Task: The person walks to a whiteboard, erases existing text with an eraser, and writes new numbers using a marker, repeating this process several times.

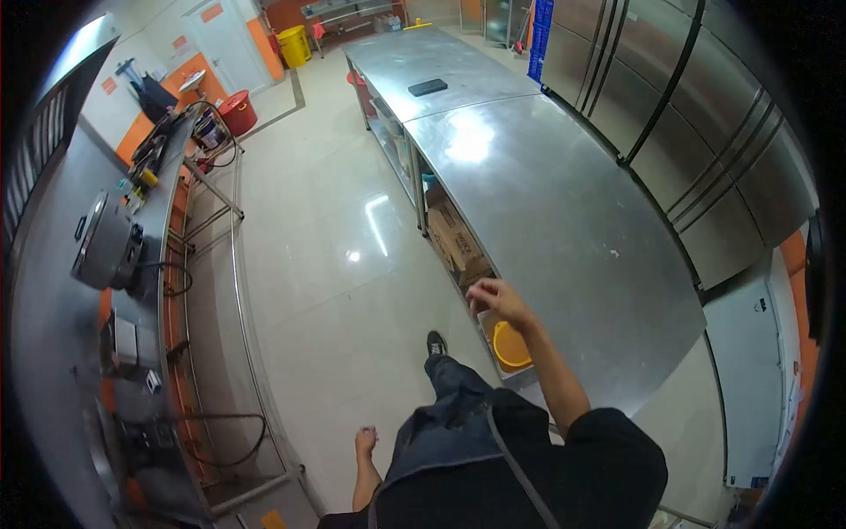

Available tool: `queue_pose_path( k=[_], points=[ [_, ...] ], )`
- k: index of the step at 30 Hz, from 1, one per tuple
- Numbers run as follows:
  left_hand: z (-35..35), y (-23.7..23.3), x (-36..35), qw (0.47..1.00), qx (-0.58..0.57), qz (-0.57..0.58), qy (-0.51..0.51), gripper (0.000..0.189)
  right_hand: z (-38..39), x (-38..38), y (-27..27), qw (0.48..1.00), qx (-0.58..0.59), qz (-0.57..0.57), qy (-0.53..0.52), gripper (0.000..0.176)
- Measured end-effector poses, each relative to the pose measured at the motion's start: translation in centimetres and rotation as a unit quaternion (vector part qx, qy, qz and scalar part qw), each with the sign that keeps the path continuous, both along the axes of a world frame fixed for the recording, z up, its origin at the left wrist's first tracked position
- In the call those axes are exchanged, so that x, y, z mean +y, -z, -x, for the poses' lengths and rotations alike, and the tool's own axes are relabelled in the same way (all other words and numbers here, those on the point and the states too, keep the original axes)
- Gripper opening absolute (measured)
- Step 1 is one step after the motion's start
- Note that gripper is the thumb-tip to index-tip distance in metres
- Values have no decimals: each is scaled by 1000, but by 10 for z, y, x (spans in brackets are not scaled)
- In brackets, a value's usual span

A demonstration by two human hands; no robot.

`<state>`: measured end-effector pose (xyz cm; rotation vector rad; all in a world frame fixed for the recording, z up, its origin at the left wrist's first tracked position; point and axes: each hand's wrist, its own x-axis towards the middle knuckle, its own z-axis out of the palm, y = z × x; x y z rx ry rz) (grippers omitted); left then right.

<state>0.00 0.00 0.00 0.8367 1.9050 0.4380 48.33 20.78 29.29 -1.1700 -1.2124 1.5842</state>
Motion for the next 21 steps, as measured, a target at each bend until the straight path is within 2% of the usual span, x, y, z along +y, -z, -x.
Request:
queue_pose_path(
  k=[2, 3, 6, 8, 12, 14, 17, 19, 20, 21],
  points=[
    [12, -7, -35, 998, -5, 67, 1, 30, -8, 22, -23, 994, -31, 37, 98, 23],
    [19, -26, 19, 993, 5, 117, -2, 30, -20, 164, -18, 993, -15, 30, 110, 23],
    [7, -56, 60, 980, -8, 199, -7, 29, -43, 305, 3, 987, -37, 7, 155, 22],
    [1, -69, 113, 977, -14, 214, -14, 29, -29, 380, 3, 973, -39, 5, 227, 20],
    [-8, -70, 235, 978, -31, 203, -26, 28, -16, 540, 22, 962, -18, -17, 270, 23],
    [-5, -63, 302, 981, -37, 190, -20, 28, -20, 632, 50, 935, -106, -72, 330, 28],
    [12, -53, 411, 983, -40, 181, 13, 28, -35, 745, 64, 905, -120, -40, 407, 31],
    [26, -50, 494, 982, -39, 179, 50, 28, -52, 804, 67, 781, -378, 33, 496, 57],
    [35, -50, 539, 981, -36, 177, 68, 28, -57, 828, 67, 774, -376, 39, 508, 57],
    [43, -51, 583, 980, -31, 177, 88, 28, -58, 849, 60, 730, -404, 106, 541, 74]
  ],
)
